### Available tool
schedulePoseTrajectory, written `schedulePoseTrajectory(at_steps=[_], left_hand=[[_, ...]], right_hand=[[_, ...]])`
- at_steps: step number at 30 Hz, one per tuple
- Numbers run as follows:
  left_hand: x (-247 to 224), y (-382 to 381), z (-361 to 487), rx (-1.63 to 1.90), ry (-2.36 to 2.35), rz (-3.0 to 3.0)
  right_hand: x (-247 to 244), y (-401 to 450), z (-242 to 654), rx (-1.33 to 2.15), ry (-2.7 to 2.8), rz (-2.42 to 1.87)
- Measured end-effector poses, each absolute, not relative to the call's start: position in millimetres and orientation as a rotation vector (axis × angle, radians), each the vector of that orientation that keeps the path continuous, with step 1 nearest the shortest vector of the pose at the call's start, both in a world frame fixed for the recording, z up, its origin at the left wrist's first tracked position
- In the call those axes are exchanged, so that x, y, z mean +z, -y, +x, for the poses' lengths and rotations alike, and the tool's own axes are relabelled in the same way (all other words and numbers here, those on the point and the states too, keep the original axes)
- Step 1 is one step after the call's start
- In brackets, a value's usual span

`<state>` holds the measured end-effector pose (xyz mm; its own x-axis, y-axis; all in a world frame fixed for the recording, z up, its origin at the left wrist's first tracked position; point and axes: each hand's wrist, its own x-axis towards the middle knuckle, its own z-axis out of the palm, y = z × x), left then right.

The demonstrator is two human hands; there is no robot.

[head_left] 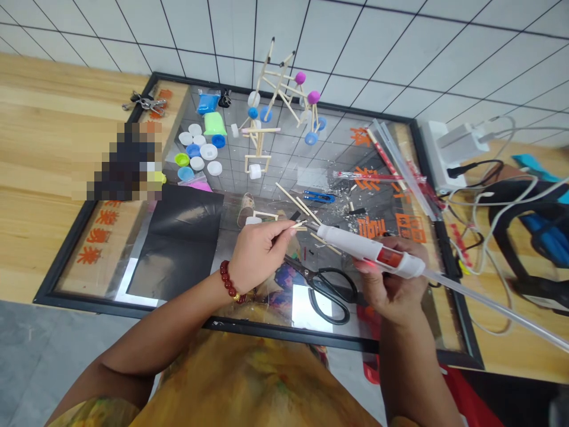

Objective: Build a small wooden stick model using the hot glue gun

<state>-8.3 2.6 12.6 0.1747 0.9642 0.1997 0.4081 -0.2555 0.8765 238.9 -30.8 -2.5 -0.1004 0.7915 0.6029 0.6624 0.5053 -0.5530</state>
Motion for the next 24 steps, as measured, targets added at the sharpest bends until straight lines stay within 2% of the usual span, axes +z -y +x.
schedulePoseTrajectory(at_steps=[7,13,24], left_hand=[[13.0,-2.2,-8.3,1.053,-1.309,1.751],[15.7,-2.0,-8.7,1.027,-1.295,1.728],[14.7,-1.5,-8.1,1.034,-1.303,1.731]], right_hand=[[3.8,29.1,237.3,0.115,1.788,-1.232],[-1.3,31.7,239.6,0.212,1.744,-1.346],[-4.1,32.1,236.9,0.167,1.819,-1.221]])
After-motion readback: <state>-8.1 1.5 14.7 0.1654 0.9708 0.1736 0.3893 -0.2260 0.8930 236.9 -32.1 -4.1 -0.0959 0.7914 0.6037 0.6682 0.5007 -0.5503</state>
